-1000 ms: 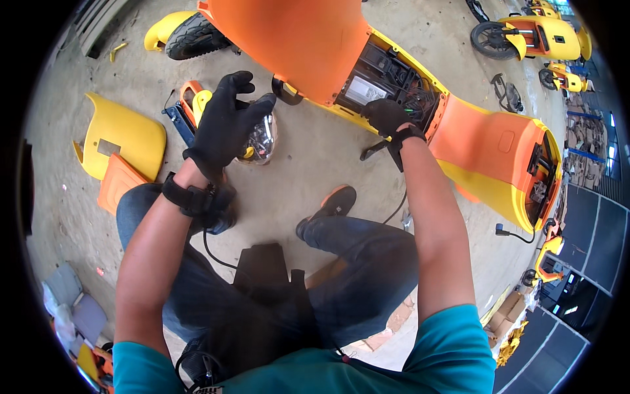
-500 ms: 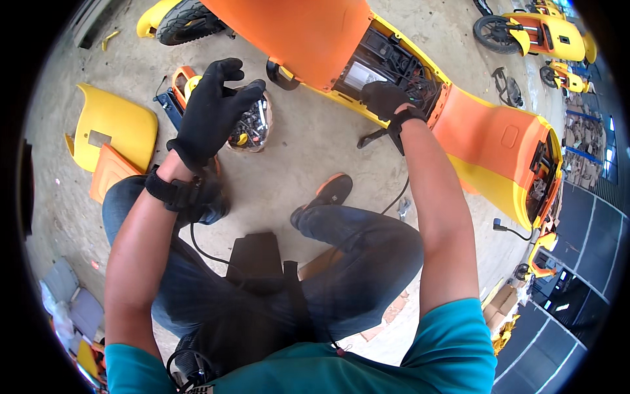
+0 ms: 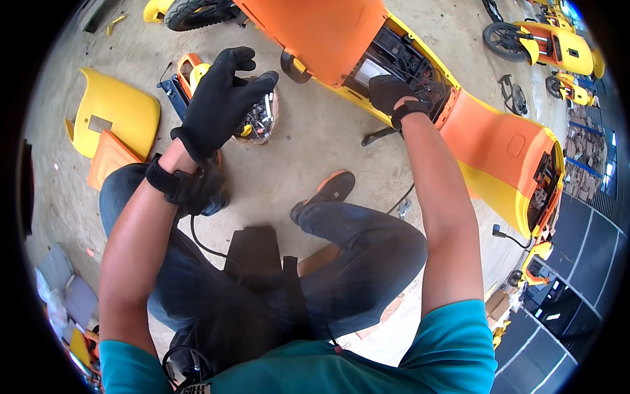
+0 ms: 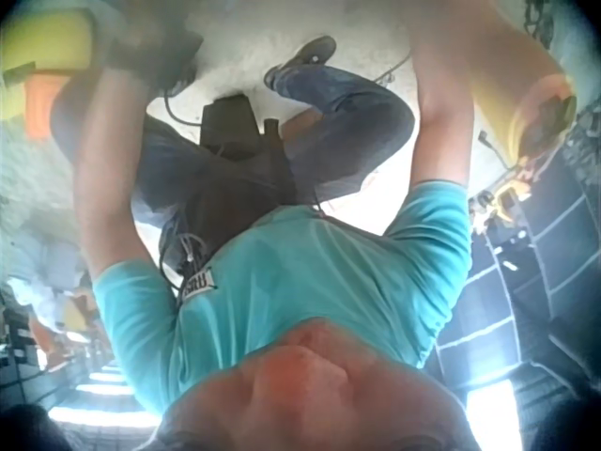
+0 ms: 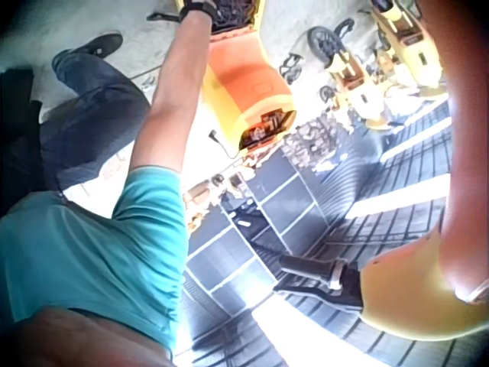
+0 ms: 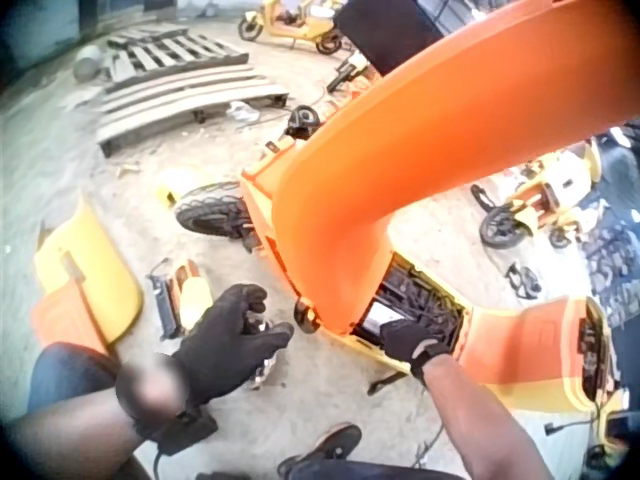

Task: The person works on the internal components of an orange motorcycle, picking up small parts from a container and using a screwdriver to secure them inside the engine compartment.

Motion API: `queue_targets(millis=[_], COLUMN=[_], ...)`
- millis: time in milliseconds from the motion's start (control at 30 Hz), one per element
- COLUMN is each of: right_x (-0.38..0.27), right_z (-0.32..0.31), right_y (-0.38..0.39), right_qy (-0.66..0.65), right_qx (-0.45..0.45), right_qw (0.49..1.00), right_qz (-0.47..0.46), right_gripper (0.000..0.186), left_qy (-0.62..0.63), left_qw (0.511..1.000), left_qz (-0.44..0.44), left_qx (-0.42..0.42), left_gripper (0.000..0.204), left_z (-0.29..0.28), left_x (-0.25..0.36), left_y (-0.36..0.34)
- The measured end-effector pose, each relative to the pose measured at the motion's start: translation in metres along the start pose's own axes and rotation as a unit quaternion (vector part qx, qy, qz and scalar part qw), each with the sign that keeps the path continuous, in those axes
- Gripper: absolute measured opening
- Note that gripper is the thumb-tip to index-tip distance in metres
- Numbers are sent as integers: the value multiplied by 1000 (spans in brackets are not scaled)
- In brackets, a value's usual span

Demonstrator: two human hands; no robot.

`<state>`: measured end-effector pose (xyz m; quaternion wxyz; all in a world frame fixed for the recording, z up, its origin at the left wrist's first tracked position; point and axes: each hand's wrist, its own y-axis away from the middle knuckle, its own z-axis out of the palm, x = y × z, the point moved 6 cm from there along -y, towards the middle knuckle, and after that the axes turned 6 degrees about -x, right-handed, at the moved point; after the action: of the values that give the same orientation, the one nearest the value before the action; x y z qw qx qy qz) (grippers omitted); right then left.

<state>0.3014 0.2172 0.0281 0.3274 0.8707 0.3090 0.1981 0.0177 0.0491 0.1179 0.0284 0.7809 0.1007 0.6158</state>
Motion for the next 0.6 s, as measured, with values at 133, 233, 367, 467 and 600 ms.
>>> queue_targets(millis=[133,233,367,467,600], right_x=[-6,-3,14,18,23], right_z=[-6,-3,12,17,26], right_y=[0,-2,0,0,4], right_qy=[-36,-51,-65,-67,-61], right_qx=[-37,-78,-14,5,67], right_qw=[999,995,998,997,995], right_qz=[-1,-26,5,-39,-38], right_gripper=[27,28,27,28,27], left_qy=[-14,-6,-4,-13,-29], left_qw=[1000,1000,1000,1000,1000], left_qz=[-12,-17,-13,-16,-9], left_qx=[-7,5,-5,6,5], left_gripper=[64,64,62,61,61], left_z=[-6,-7,-7,-7,-8], left_x=[-1,-2,-1,-3,-8], left_y=[1,0,-1,-3,-6])
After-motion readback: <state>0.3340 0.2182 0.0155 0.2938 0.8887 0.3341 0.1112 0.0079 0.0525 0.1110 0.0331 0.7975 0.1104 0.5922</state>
